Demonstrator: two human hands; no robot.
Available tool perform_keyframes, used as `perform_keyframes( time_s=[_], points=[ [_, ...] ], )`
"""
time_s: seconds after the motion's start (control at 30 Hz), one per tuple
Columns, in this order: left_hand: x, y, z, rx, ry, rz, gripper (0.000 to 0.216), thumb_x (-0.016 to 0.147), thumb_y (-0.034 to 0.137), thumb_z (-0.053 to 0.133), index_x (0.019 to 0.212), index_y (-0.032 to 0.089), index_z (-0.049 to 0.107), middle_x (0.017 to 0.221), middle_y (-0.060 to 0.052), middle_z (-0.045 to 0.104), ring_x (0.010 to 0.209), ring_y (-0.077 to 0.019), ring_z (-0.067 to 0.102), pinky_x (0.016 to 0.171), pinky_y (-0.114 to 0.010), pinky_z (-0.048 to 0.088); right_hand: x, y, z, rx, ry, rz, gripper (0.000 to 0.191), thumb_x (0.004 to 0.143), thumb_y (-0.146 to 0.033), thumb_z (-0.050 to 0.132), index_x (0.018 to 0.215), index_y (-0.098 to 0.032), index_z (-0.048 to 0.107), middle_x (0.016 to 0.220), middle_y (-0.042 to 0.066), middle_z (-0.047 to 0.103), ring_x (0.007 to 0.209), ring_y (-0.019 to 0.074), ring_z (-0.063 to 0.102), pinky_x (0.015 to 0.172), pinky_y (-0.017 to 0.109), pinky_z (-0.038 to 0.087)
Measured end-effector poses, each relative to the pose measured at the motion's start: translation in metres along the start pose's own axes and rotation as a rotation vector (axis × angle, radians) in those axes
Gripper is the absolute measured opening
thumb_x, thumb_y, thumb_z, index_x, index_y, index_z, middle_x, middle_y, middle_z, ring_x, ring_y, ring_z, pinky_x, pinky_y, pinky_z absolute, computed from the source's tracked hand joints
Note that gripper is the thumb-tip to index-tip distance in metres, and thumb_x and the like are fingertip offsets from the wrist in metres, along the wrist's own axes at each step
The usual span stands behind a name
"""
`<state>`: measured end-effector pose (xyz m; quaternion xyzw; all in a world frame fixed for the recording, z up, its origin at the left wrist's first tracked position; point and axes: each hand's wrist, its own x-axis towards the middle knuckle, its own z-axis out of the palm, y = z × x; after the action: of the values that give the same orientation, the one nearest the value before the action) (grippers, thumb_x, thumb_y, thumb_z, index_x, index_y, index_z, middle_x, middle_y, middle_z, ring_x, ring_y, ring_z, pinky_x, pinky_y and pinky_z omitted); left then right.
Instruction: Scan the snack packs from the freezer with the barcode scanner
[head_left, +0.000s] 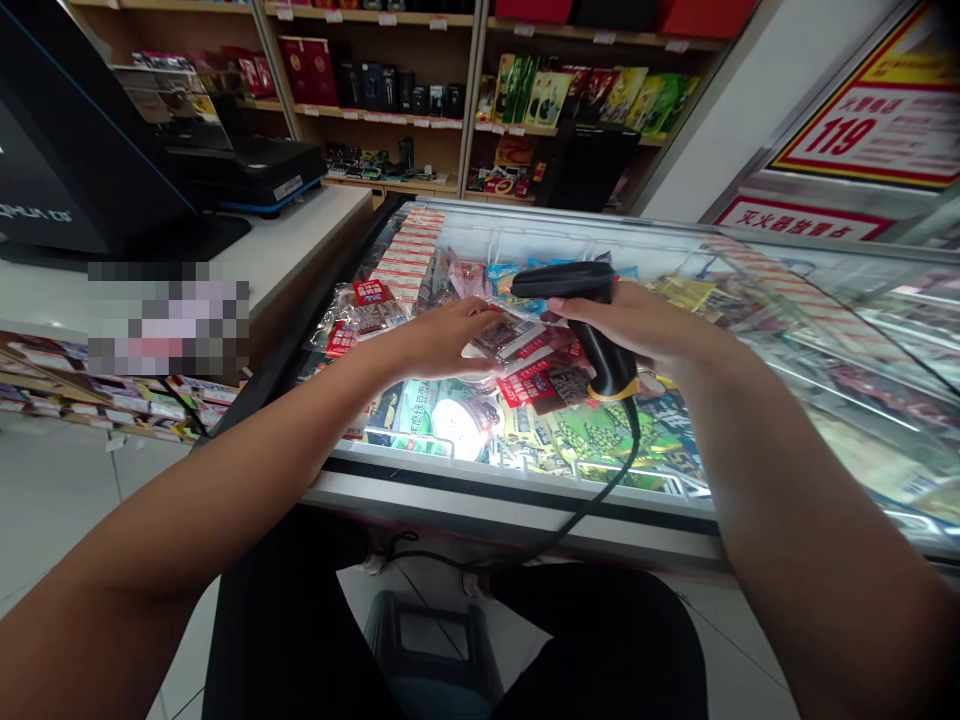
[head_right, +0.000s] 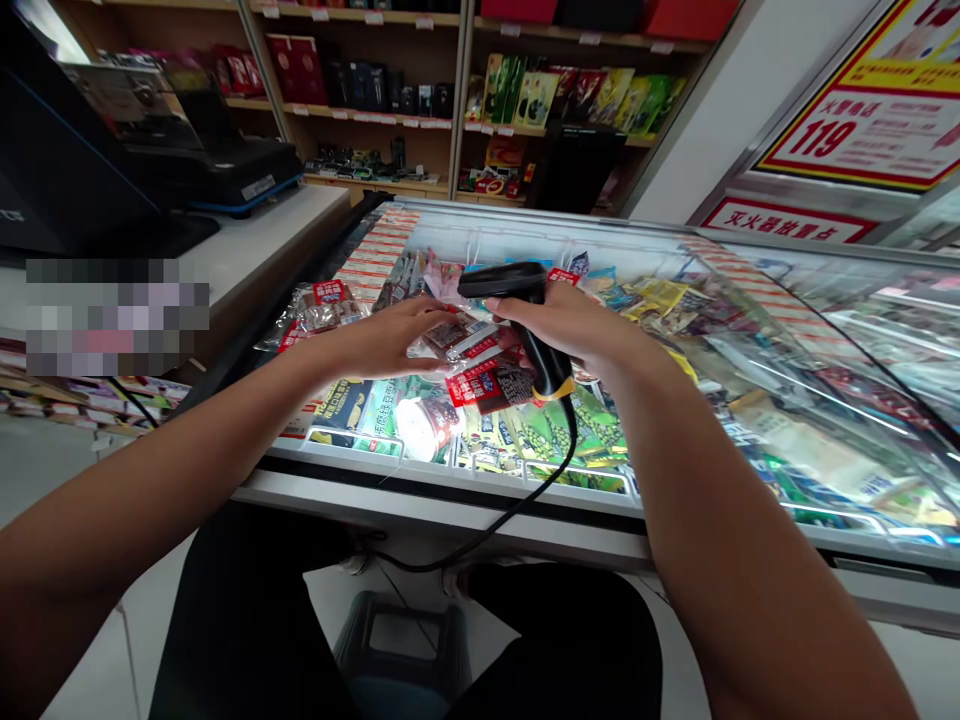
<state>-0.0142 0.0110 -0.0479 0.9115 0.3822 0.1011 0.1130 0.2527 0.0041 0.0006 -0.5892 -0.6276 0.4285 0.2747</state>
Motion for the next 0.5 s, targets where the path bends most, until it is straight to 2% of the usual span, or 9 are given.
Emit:
perform_keyframes(
  time_s=[0.1, 0.2, 0.3, 0.37, 0.5],
  points=[
    [-0.001, 0.002, 0.001, 0.008, -0.031, -0.030, 0.079, 0.096, 0.066, 0.048, 0.163, 0.026, 0.036, 0.168, -0.013, 0.039, 0.148, -0.0323, 0.046, 0.121, -0.046, 0.042, -0.003, -0.003, 0.005, 0.049, -0.013, -0.008, 0.034, 0.076, -0.038, 0.091, 0.097, -0.021, 0.071, 0.073, 0.009, 0.069, 0.059, 0.0213, 0.064, 0.040, 0.029, 0.049],
    [-0.006, -0.009, -0.007, 0.069, -0.063, -0.142, 0.085, 0.093, 0.077, 0.042, 0.162, 0.026, 0.038, 0.162, -0.015, 0.048, 0.144, -0.0355, 0.051, 0.117, -0.050, 0.044, -0.006, -0.006, 0.004, 0.022, -0.005, 0.040, 0.035, 0.078, -0.045, 0.089, 0.096, -0.022, 0.069, 0.071, 0.008, 0.067, 0.057, 0.0219, 0.064, 0.039, 0.031, 0.050],
    [-0.009, -0.020, -0.013, 0.088, -0.057, -0.216, 0.088, 0.089, 0.084, 0.043, 0.157, 0.027, 0.046, 0.153, -0.014, 0.057, 0.133, -0.0351, 0.059, 0.111, -0.048, 0.049, -0.008, -0.008, -0.001, 0.003, -0.075, 0.086, 0.037, 0.080, -0.051, 0.086, 0.092, -0.021, 0.067, 0.068, 0.009, 0.065, 0.053, 0.0218, 0.062, 0.039, 0.032, 0.049],
    [-0.009, -0.022, -0.013, 0.095, -0.041, -0.244, 0.089, 0.086, 0.085, 0.047, 0.153, 0.027, 0.049, 0.152, -0.015, 0.058, 0.132, -0.0360, 0.060, 0.110, -0.047, 0.049, -0.009, -0.008, -0.006, -0.012, -0.114, 0.124, 0.040, 0.078, -0.052, 0.087, 0.090, -0.021, 0.065, 0.067, 0.009, 0.064, 0.052, 0.0217, 0.061, 0.038, 0.032, 0.048],
    [-0.006, -0.015, -0.006, 0.153, -0.006, -0.273, 0.091, 0.085, 0.087, 0.046, 0.151, 0.025, 0.050, 0.154, -0.017, 0.056, 0.135, -0.0400, 0.056, 0.110, -0.053, 0.048, -0.013, -0.010, -0.008, -0.104, -0.099, 0.165, 0.045, 0.076, -0.057, 0.088, 0.091, -0.022, 0.064, 0.067, 0.008, 0.064, 0.052, 0.0202, 0.059, 0.039, 0.031, 0.047]
  ],
)
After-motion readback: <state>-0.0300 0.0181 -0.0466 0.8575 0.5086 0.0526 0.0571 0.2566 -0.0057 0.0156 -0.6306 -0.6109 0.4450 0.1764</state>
